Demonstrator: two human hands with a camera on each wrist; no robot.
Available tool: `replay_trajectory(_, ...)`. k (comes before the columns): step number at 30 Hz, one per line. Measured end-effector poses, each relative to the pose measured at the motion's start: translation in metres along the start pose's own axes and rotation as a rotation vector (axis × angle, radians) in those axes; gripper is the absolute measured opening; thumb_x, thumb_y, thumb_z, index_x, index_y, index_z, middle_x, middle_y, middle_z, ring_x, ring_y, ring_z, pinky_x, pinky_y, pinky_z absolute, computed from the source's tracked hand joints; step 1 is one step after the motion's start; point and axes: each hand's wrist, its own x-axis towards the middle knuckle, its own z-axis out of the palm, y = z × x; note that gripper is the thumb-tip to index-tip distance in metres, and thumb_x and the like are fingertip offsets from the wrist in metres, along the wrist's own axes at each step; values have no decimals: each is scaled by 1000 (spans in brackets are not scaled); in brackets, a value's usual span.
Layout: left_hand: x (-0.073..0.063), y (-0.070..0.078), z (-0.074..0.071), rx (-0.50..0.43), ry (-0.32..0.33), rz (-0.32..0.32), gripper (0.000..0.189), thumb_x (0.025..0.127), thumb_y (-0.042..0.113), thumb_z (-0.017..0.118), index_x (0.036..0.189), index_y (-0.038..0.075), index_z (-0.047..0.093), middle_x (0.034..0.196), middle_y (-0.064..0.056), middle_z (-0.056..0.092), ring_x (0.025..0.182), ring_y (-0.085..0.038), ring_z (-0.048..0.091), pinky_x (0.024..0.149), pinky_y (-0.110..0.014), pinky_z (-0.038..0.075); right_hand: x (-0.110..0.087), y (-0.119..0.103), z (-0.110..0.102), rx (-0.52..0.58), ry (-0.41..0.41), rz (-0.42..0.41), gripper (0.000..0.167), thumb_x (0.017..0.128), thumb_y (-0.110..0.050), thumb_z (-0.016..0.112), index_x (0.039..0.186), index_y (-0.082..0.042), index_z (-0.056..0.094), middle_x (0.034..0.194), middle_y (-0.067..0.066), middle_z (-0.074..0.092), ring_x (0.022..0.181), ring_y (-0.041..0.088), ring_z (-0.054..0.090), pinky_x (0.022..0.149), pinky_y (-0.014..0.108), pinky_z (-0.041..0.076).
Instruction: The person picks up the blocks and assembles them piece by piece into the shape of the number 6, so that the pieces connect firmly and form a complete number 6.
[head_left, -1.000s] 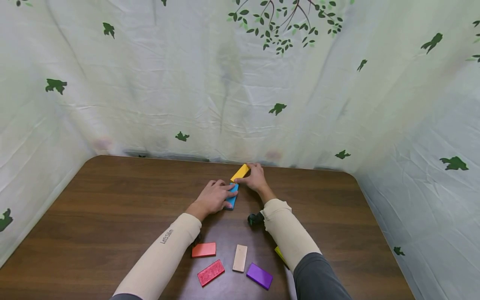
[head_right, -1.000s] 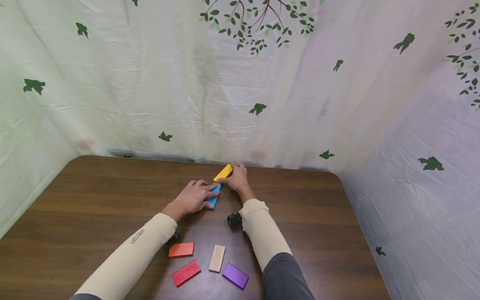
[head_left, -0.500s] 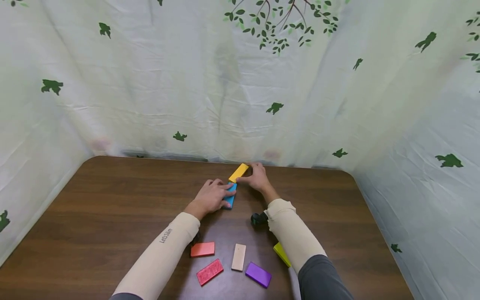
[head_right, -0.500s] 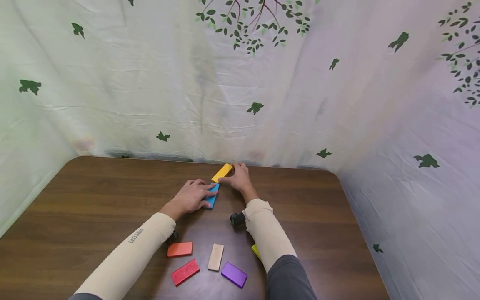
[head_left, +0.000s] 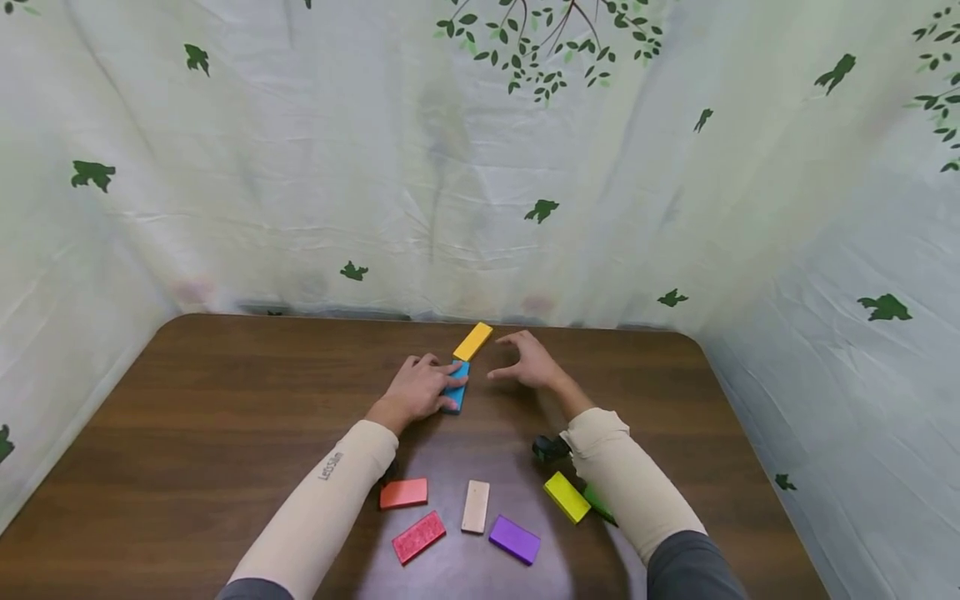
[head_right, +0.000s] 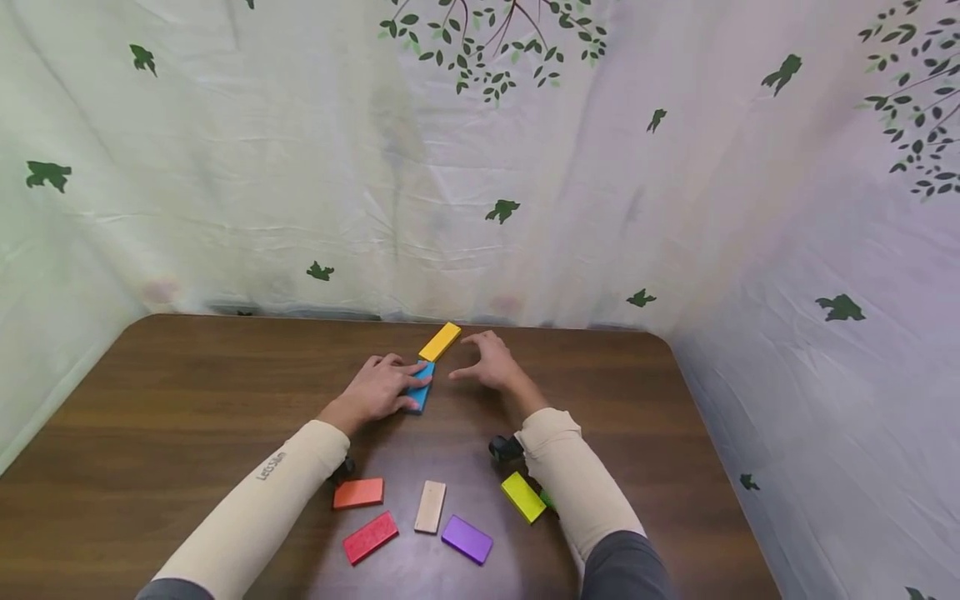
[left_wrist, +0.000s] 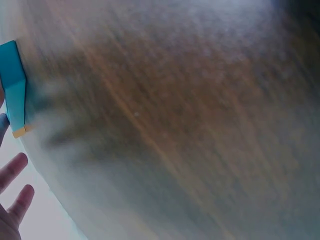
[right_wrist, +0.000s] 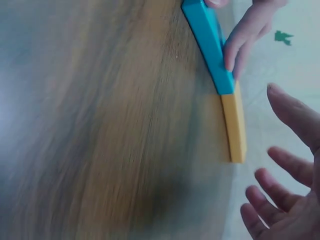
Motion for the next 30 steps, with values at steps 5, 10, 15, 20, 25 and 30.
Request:
replay_trajectory(5,1,1,-1,-2,-7,-11,57,89,46,63,141,27,49,149,0,42,126,-33,43,97,-51,35,-23,5,-14,-15,-56,-22,61,80,-27,80,130,0,56,128,18,51,121,36,48,101,48,40)
replay_trajectory(10,1,0,-2,-3,-3,-1,58,88,45,64,140,25,50,149,-2,43,126,-35,43,97,-52,35,-48,16,-28,-19,-62,-57,57,79,-26,81,125,-2,60,124,14,55,117,33,51,99,48,41)
replay_trajectory(15,1,0,-1,1,10,13,58,88,46,64,140,24,51,148,-3,43,125,-35,43,97,-52,35,-74,31,-40,15,-70,-107,54,79,-25,82,122,-1,62,120,15,58,113,34,52,98,51,41)
replay_trajectory(20,-1,0,0,0,13,24,58,88,45,64,140,24,51,148,-4,44,124,-35,44,95,-52,36,-96,46,-47,35,-69,-140,52,79,-23,82,120,1,62,117,17,59,110,37,53,95,53,41)
replay_trajectory(25,-2,0,-1,23,25,34,57,88,46,64,139,24,53,147,-4,45,122,-35,46,94,-52,37,-114,59,-53,54,-76,-132,50,79,-22,81,119,1,62,116,16,60,108,38,53,94,55,41)
replay_trajectory(30,-1,-2,-2,7,24,32,58,88,47,64,140,24,51,147,-3,45,123,-36,45,96,-53,36,-130,71,-60,67,-90,-126,48,79,-23,81,118,-1,63,115,14,61,107,35,53,93,55,40)
